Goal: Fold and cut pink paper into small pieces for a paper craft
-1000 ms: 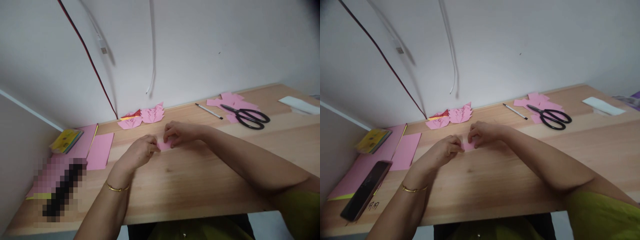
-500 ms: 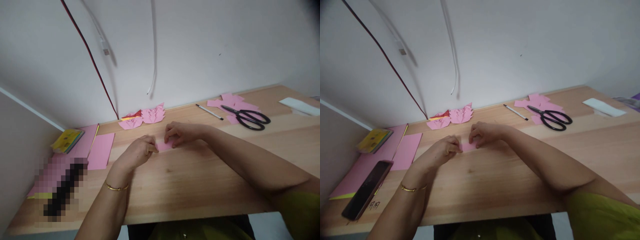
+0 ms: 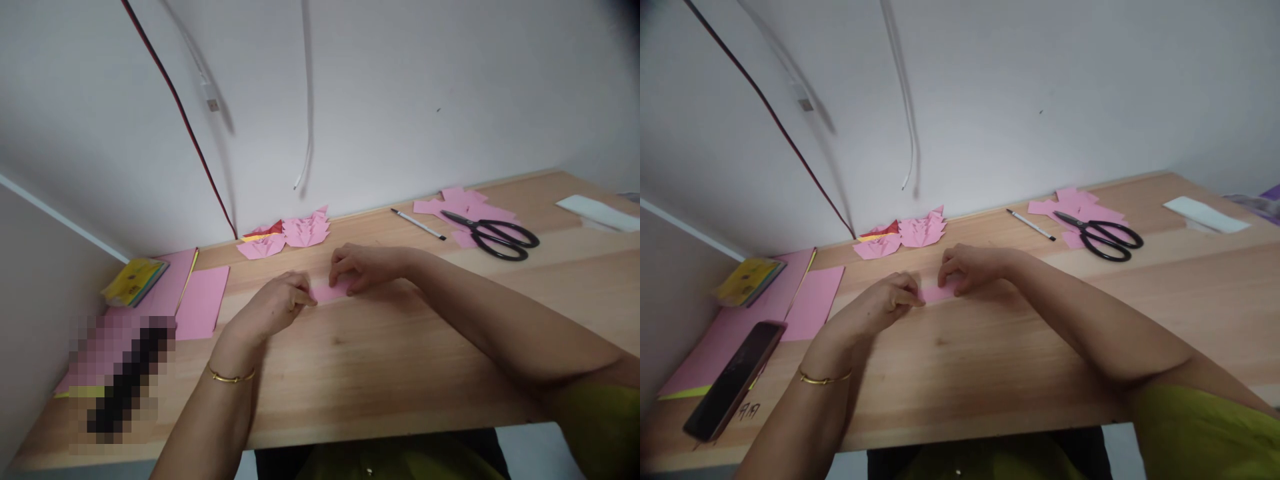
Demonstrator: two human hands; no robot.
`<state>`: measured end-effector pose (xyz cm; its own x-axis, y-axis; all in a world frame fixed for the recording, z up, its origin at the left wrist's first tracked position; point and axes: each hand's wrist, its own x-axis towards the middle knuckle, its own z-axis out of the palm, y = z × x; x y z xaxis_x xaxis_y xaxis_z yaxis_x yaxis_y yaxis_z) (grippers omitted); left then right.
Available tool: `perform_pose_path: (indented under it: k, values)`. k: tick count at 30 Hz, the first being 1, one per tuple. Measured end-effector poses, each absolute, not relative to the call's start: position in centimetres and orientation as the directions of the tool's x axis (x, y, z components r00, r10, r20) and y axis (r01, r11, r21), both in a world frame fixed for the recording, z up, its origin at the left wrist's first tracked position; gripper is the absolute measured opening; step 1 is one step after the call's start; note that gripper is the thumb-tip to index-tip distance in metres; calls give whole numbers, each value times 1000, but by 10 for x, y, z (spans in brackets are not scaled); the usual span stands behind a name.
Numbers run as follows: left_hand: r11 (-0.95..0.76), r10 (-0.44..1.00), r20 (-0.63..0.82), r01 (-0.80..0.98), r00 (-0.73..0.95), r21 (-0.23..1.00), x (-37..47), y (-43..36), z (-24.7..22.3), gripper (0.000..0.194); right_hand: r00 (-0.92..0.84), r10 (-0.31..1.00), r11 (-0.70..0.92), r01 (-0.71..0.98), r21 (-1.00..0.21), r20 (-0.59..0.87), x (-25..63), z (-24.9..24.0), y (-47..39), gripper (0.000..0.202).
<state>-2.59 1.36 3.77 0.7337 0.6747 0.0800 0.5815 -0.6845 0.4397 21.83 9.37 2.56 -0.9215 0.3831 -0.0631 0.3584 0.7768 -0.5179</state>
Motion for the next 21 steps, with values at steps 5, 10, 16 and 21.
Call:
perform_pose_path:
  k: [5, 10, 16, 21]
  values:
    - [-684, 674, 72, 585, 735, 437, -26, 10, 42, 25, -923, 379, 779, 352, -519, -57, 219, 25, 94, 32]
    - [-676, 676, 29, 605, 736, 421, -25, 8, 47, 25, -924, 379, 772, 351, -530, -60, 219, 26, 94, 32]
    - [-668, 681, 41, 597, 731, 445, -25, 8, 48, 21, -926, 374, 773, 342, -534, -51, 220, 25, 95, 32]
    - [-619, 742, 55, 650, 669, 442, -19, 9, 48, 23, -924, 379, 772, 348, -532, -54, 219, 24, 95, 31]
